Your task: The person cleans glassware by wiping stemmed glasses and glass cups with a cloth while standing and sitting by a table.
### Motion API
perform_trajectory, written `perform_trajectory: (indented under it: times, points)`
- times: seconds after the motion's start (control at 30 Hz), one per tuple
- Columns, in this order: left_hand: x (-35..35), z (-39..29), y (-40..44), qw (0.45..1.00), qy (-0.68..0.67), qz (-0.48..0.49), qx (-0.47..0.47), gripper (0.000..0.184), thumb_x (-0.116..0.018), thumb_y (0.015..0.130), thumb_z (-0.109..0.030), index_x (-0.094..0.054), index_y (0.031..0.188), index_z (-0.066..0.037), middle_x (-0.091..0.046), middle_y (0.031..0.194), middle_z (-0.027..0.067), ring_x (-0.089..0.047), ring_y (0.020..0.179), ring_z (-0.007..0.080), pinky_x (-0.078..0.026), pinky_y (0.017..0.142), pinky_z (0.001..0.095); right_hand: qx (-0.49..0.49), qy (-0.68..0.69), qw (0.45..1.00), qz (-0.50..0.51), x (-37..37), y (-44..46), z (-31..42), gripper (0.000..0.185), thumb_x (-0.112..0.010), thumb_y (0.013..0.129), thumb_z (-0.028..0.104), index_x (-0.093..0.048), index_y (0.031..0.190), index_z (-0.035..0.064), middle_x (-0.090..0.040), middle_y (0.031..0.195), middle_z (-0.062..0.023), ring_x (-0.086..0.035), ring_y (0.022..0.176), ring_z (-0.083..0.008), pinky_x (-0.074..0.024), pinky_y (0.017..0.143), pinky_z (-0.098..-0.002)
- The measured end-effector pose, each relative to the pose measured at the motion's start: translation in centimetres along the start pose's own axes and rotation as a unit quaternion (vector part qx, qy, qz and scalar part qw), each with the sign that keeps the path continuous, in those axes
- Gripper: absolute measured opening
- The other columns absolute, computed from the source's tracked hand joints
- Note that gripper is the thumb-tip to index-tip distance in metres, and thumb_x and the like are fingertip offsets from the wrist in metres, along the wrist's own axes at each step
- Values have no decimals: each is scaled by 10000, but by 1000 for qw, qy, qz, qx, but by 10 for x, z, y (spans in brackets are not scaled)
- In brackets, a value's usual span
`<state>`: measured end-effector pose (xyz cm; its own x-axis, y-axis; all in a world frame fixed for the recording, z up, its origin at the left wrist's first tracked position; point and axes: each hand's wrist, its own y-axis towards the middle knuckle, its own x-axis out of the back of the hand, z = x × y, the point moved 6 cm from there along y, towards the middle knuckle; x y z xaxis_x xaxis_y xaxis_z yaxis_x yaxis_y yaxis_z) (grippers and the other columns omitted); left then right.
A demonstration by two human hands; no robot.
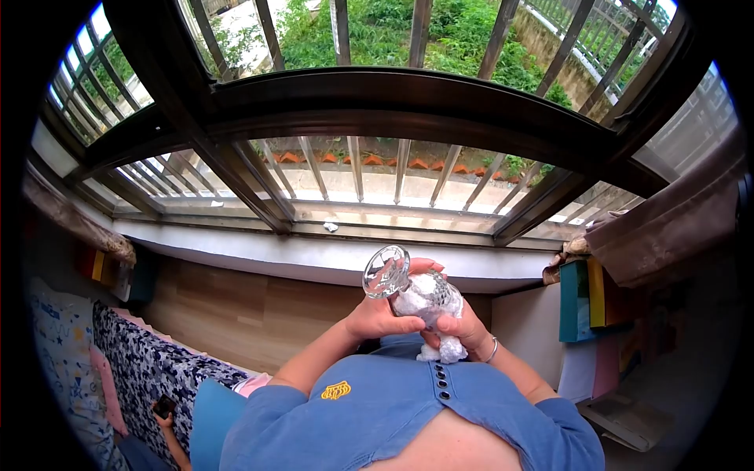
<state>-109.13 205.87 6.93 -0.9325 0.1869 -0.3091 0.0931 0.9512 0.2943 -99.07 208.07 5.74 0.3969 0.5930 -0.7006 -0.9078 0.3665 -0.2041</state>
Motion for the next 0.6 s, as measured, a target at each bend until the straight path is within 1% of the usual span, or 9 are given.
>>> perform_trajectory:
  times: [0.07,0.17,0.2,0.27,0.33,0.4,0.47,0.53,0.6]
  points:
    - [-3,4,-2,1000,-10,-21,12,783,-717,672,-311,-291,1258,-14,-383,1227,147,-401,1143,255,-342,945,374,1,-12,1000,12,3,1,-1,499,-723,659,232,-475,1040,27,-559,795,-46,-531,570,-111,-431,493,-223]
    - [-1,4,-3,995,1,-96,32,715,-683,713,-286,-300,1247,-4,-433,1179,143,-446,1086,220,-358,923,341,23,-112,992,-44,4,-2,2,385,-676,718,130,-484,1038,31,-557,819,-40,-553,640,-107,-463,558,-242]
    - [-3,4,-3,995,0,-96,32,715,-683,713,-286,-300,1247,-4,-433,1179,143,-446,1086,220,-358,923,341,22,-112,992,-44,2,-1,0,385,-676,718,130,-484,1038,31,-557,819,-40,-553,640,-107,-463,558,-242]
    - [-2,6,-4,986,-27,-142,79,697,-669,730,-293,-301,1248,-6,-444,1166,134,-456,1054,193,-369,903,318,63,-166,979,-99,3,1,3,426,-686,693,167,-480,1035,18,-569,788,-59,-567,615,-135,-472,536,-260]
    - [-4,4,-3,983,-29,-155,92,681,-659,741,-297,-305,1246,-7,-454,1151,126,-459,1036,177,-370,893,300,57,-172,978,-104,4,1,4,407,-679,698,163,-484,1027,24,-566,781,-56,-567,624,-136,-469,543,-257]
    - [-3,10,-3,973,-44,-173,147,707,-671,729,-312,-304,1252,-10,-437,1169,121,-458,1032,171,-365,891,289,21,-118,987,-102,17,1,-2,423,-686,691,187,-483,1026,26,-560,766,-52,-559,604,-138,-465,539,-249]
    - [-4,10,-2,980,-43,-142,129,719,-681,719,-299,-300,1256,-11,-424,1184,125,-453,1042,173,-361,895,291,31,-86,992,-93,19,1,-1,432,-688,702,206,-483,1044,38,-553,796,-49,-534,590,-106,-444,514,-226]
    - [-2,14,1,987,-43,-111,112,732,-691,709,-287,-297,1261,-11,-411,1199,129,-448,1052,176,-357,899,293,17,51,998,-38,9,0,3,502,-717,662,264,-475,1039,37,-542,760,-45,-514,561,-113,-428,488,-225]
    - [-4,7,6,999,19,-50,9,754,-704,691,-245,-283,1272,-14,-387,1226,140,-434,1077,185,-352,909,304,9,44,998,-38,13,-1,-1,544,-724,645,299,-467,1047,37,-534,749,-44,-501,546,-118,-415,473,-224]
